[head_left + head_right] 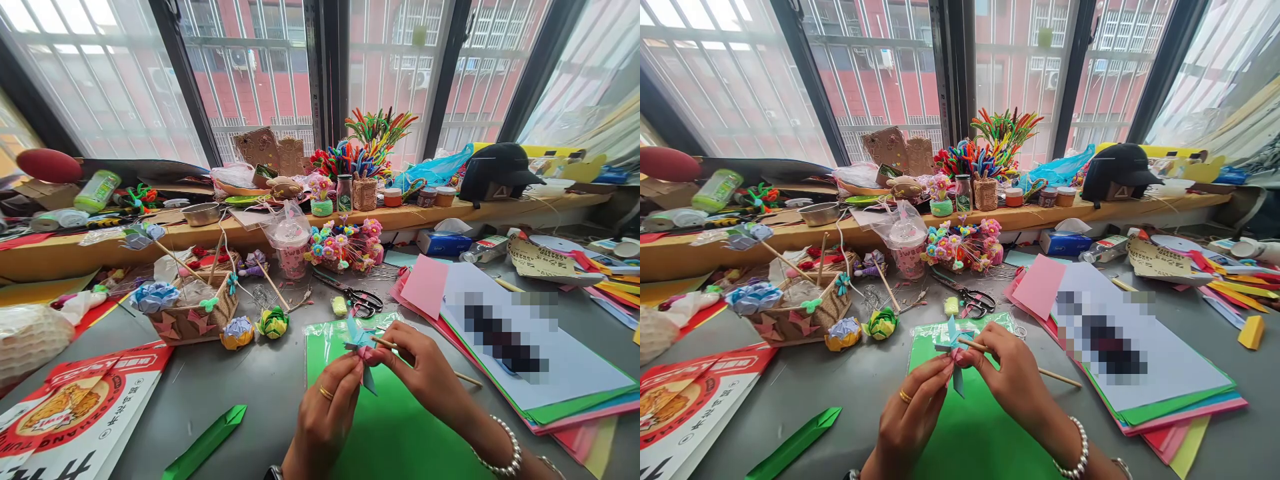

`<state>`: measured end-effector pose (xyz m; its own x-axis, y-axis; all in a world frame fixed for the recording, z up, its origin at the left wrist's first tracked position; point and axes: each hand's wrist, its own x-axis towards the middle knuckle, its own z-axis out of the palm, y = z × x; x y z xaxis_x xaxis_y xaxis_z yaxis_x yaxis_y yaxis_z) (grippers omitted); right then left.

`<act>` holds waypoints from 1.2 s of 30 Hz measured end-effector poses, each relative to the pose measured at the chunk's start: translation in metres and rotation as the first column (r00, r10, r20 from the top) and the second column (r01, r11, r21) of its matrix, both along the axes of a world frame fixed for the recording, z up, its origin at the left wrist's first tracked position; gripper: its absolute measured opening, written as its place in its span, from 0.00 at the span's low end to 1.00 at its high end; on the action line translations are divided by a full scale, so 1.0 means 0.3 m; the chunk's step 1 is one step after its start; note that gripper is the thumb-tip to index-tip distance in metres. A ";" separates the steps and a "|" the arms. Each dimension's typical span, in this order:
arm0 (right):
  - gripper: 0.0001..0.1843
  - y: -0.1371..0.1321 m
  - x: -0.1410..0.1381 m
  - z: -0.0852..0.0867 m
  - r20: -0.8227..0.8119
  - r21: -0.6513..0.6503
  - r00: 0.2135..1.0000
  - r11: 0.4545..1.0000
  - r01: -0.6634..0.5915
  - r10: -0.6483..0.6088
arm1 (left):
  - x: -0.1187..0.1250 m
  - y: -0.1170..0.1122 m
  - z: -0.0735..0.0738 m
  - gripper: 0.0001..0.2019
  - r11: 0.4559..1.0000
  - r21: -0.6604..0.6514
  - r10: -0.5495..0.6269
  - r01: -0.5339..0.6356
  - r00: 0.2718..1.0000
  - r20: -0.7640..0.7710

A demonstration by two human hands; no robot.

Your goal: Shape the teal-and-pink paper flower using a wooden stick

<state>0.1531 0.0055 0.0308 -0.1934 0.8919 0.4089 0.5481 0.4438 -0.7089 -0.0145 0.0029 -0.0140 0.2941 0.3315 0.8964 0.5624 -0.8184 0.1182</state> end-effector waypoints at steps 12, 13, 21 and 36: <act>0.14 -0.002 -0.005 0.008 0.017 0.028 0.998 0.998 -0.053 0.053 | 0.008 0.001 0.011 0.11 0.994 -0.106 0.027 -0.022 0.999 0.046; 0.14 -0.003 -0.006 0.008 0.020 0.027 0.998 0.998 -0.057 0.056 | 0.009 0.003 0.005 0.10 0.993 -0.112 0.036 -0.030 0.998 0.049; 0.14 0.000 -0.005 -0.006 0.047 0.039 0.999 0.999 -0.019 0.017 | -0.001 0.002 -0.017 0.09 0.996 -0.064 0.057 -0.055 0.998 0.022; 0.08 -0.006 -0.007 -0.016 0.044 0.347 0.999 0.938 -0.017 0.002 | -0.002 -0.009 -0.015 0.12 0.984 -0.177 0.028 -0.002 0.988 0.149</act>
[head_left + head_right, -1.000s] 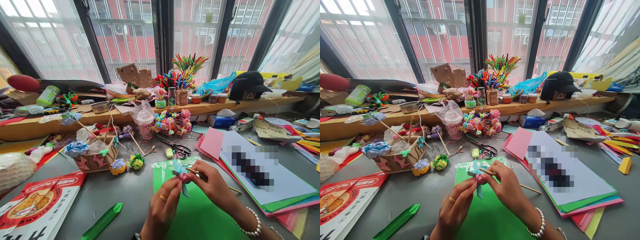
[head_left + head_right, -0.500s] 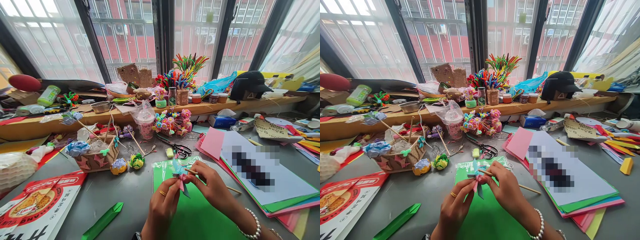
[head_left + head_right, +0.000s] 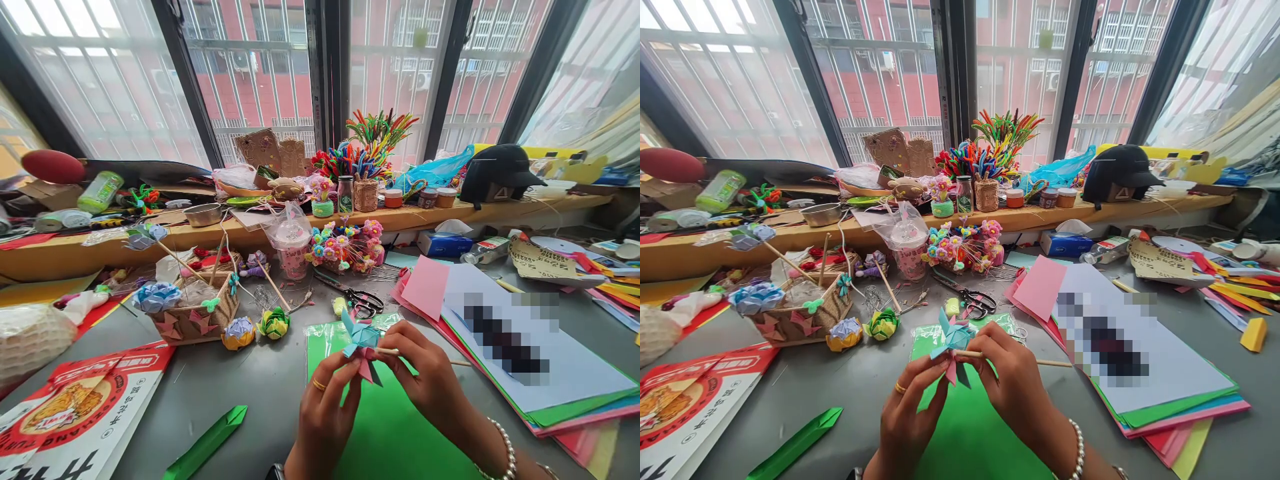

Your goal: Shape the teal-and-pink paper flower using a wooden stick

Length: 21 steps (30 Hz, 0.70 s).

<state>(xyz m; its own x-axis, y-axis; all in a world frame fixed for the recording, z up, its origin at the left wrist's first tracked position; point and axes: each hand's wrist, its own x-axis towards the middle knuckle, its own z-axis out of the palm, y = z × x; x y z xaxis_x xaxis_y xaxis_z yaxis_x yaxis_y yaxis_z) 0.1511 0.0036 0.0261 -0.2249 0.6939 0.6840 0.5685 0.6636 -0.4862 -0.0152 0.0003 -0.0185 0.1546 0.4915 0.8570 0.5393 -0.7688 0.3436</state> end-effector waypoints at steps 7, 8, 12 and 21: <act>0.10 -0.030 0.005 0.002 0.287 0.379 0.957 0.923 -0.067 -0.049 | 0.011 0.004 0.022 0.34 0.699 -0.435 -0.222 0.568 0.750 0.623; 0.11 -0.035 0.005 0.007 0.328 0.390 0.943 0.917 -0.083 -0.055 | 0.010 0.006 0.026 0.36 0.651 -0.448 -0.232 0.613 0.722 0.651; 0.17 -0.048 0.001 0.027 0.406 0.381 0.913 0.916 -0.126 -0.044 | 0.005 0.010 0.046 0.36 0.562 -0.435 -0.259 0.703 0.649 0.715; 0.11 -0.045 -0.017 0.005 0.239 0.264 0.970 0.959 -0.105 0.041 | 0.009 0.003 0.079 0.32 0.467 -0.385 -0.243 0.796 0.535 0.809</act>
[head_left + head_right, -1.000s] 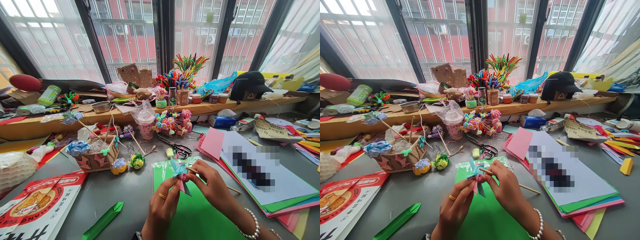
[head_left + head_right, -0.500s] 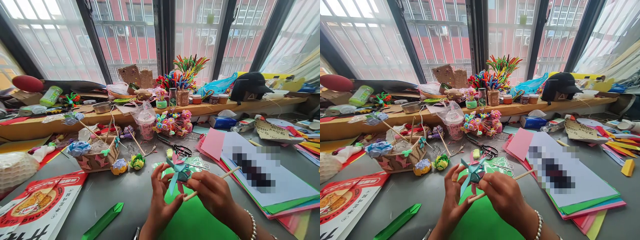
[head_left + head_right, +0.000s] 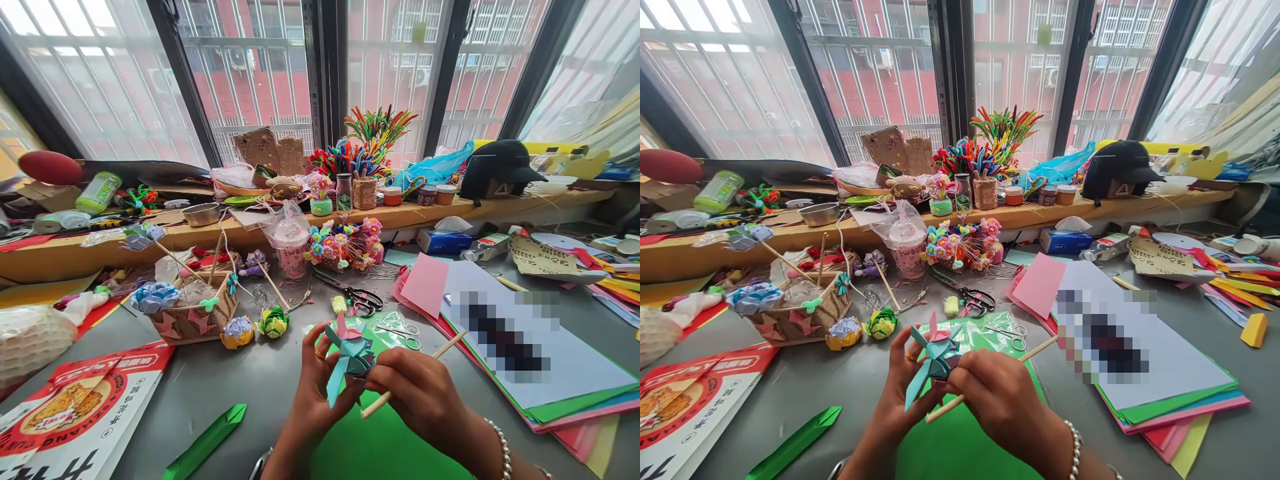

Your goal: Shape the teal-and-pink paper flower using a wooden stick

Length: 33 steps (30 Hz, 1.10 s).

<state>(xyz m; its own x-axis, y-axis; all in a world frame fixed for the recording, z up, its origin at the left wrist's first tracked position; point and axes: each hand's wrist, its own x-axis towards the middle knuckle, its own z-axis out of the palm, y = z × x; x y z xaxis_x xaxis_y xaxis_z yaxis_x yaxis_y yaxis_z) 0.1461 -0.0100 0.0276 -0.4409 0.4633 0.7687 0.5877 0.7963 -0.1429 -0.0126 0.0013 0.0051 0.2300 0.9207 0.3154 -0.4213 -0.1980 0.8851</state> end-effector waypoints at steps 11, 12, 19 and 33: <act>0.07 -0.002 -0.012 -0.015 -0.118 -0.233 0.993 0.972 -0.037 0.009 | -0.009 -0.005 -0.007 0.27 0.980 -0.170 -0.111 0.105 0.994 -0.025; 0.07 -0.003 -0.012 -0.014 -0.129 -0.273 0.992 0.961 -0.043 0.008 | -0.011 -0.007 -0.003 0.25 0.977 -0.179 -0.124 0.114 0.991 -0.045; 0.07 0.001 -0.012 0.014 -0.243 -0.446 0.970 0.888 -0.115 0.004 | 0.002 -0.002 -0.015 0.23 0.976 -0.173 -0.137 0.134 0.991 -0.005; 0.07 0.011 -0.007 0.022 -0.306 -0.492 0.952 0.860 -0.134 -0.027 | 0.012 0.005 -0.021 0.21 0.956 -0.288 -0.038 0.050 0.998 0.048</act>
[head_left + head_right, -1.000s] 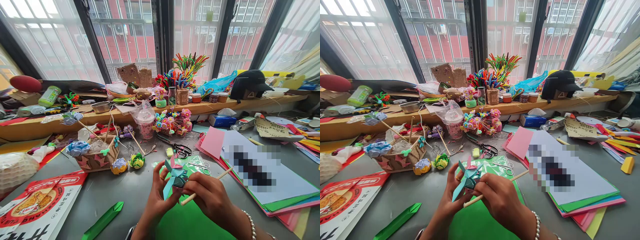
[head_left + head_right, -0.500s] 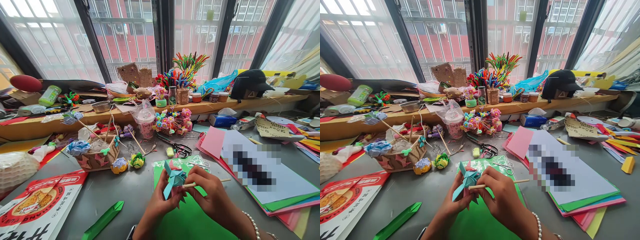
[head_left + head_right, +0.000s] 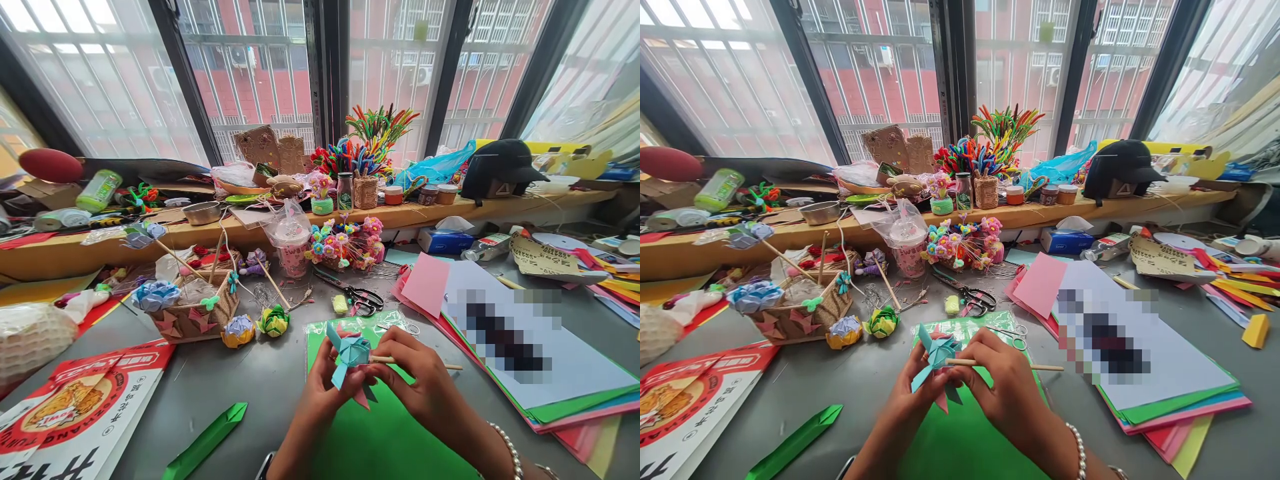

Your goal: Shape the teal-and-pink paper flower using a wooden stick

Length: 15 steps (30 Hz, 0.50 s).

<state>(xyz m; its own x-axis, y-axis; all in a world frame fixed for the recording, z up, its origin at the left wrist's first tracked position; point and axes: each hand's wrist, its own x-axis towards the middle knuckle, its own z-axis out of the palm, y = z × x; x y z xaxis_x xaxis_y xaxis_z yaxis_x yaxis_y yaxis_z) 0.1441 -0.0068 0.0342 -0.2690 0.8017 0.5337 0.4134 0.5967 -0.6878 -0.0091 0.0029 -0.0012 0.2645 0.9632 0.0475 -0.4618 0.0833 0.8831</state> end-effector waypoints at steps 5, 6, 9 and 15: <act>0.04 0.008 0.002 -0.012 -0.002 -0.047 1.000 0.999 -0.002 0.002 | -0.004 0.016 -0.027 0.25 0.997 -0.051 0.061 -0.061 0.998 0.000; 0.04 0.008 0.003 -0.013 -0.006 -0.050 1.000 0.999 -0.002 0.002 | -0.007 0.016 -0.027 0.25 0.998 -0.047 0.044 -0.044 0.999 0.002; 0.04 0.008 0.005 -0.012 -0.008 -0.054 1.000 0.998 -0.025 0.024 | -0.013 0.011 -0.021 0.25 0.998 -0.027 -0.055 0.055 0.998 0.010; 0.07 0.016 0.013 -0.002 -0.010 -0.061 1.000 0.998 0.010 -0.011 | -0.008 0.018 -0.016 0.27 0.997 -0.046 -0.053 0.054 0.998 0.039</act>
